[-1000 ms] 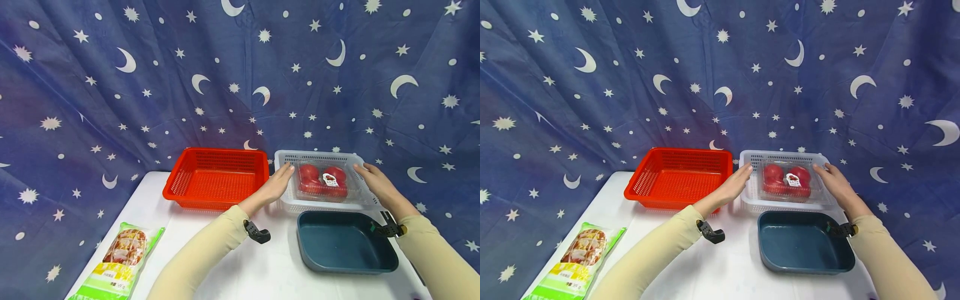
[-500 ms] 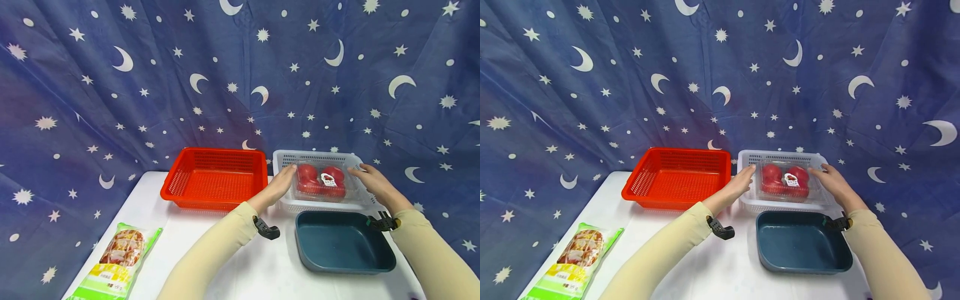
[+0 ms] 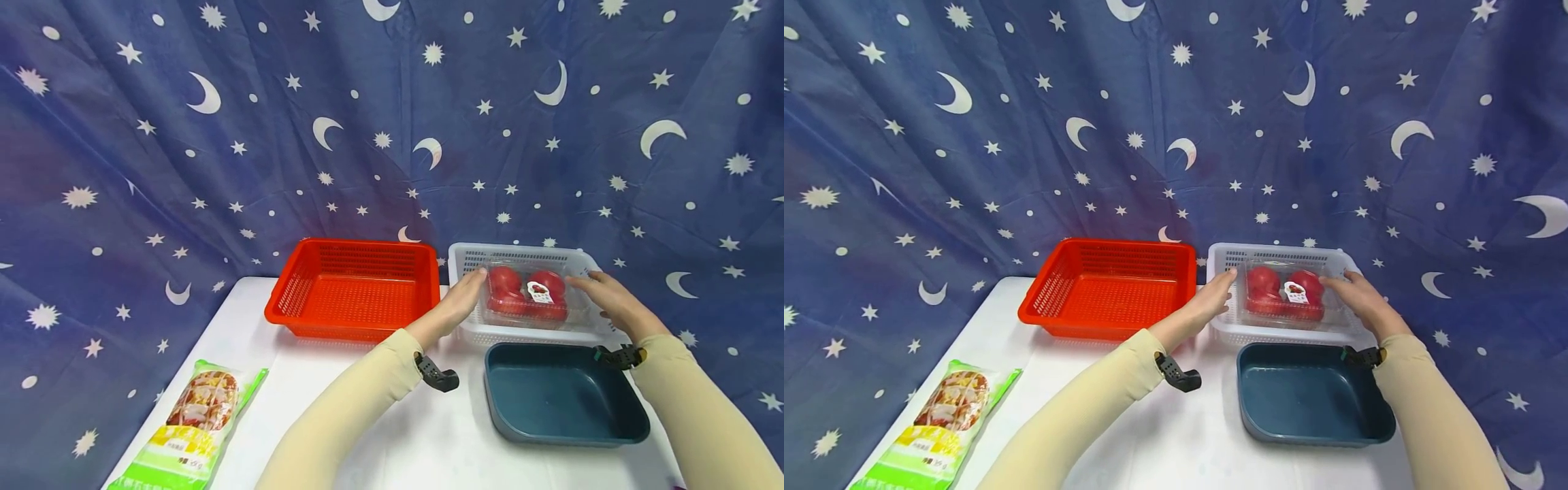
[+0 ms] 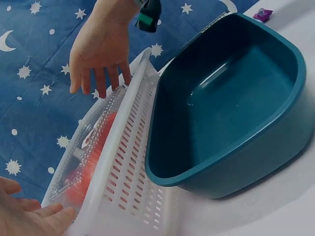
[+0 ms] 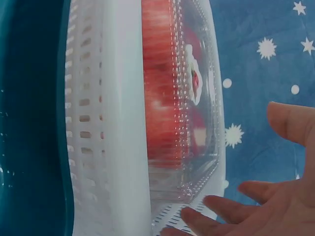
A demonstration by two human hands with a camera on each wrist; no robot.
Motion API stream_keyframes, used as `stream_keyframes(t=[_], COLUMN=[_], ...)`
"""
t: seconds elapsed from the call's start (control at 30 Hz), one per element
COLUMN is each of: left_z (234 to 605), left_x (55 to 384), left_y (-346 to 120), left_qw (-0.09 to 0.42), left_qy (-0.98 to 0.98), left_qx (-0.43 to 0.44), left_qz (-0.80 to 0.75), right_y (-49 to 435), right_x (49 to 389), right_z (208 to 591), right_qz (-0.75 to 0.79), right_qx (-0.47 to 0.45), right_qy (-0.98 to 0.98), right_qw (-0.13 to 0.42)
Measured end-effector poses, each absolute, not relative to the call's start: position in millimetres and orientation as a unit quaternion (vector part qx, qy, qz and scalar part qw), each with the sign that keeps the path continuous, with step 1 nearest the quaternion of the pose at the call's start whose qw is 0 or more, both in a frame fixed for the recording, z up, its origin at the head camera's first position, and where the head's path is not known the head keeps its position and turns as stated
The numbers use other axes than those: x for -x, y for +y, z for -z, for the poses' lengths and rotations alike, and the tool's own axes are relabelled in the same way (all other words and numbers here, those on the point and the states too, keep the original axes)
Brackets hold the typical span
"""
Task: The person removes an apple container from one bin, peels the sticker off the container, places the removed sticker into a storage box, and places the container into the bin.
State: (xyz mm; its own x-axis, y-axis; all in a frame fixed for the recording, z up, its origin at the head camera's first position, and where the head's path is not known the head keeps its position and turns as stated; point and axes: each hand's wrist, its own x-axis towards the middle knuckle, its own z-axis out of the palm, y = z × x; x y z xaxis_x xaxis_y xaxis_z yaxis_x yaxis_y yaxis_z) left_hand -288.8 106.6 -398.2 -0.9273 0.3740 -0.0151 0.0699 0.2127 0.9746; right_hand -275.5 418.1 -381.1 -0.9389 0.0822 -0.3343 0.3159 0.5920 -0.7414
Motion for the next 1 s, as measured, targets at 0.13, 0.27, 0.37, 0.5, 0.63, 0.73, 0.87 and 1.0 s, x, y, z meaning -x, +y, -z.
stream_keyframes(t=[0.13,0.27,0.37,0.5,0.63,0.73,0.87,1.0], left_z=[398,403,410,419,429,440,452,462], left_x=[285,279,275,270,267,266,262,258], left_y=[105,105,105,104,100,96,94,94], left_qw=[0.113,0.094,0.079,0.068,0.061,0.049,0.023,-0.006], left_qy=[0.784,0.825,0.854,0.873,0.878,0.879,0.875,0.872], left_qx=[-0.158,-0.188,-0.215,-0.225,-0.233,-0.250,-0.257,-0.248], left_qz=[-0.590,-0.525,-0.467,-0.427,-0.414,-0.404,-0.411,-0.422], right_y=[424,429,430,429,427,428,431,434], right_x=[283,290,294,297,299,299,301,301], right_z=[385,389,392,395,396,396,400,404], right_qz=[0.441,0.446,0.449,0.460,0.465,0.459,0.453,0.461], right_qx=[-0.124,-0.134,-0.142,-0.145,-0.153,-0.163,-0.170,-0.173], right_qy=[0.873,0.864,0.860,0.852,0.846,0.846,0.845,0.838], right_qw=[0.167,0.191,0.196,0.203,0.211,0.217,0.227,0.237])
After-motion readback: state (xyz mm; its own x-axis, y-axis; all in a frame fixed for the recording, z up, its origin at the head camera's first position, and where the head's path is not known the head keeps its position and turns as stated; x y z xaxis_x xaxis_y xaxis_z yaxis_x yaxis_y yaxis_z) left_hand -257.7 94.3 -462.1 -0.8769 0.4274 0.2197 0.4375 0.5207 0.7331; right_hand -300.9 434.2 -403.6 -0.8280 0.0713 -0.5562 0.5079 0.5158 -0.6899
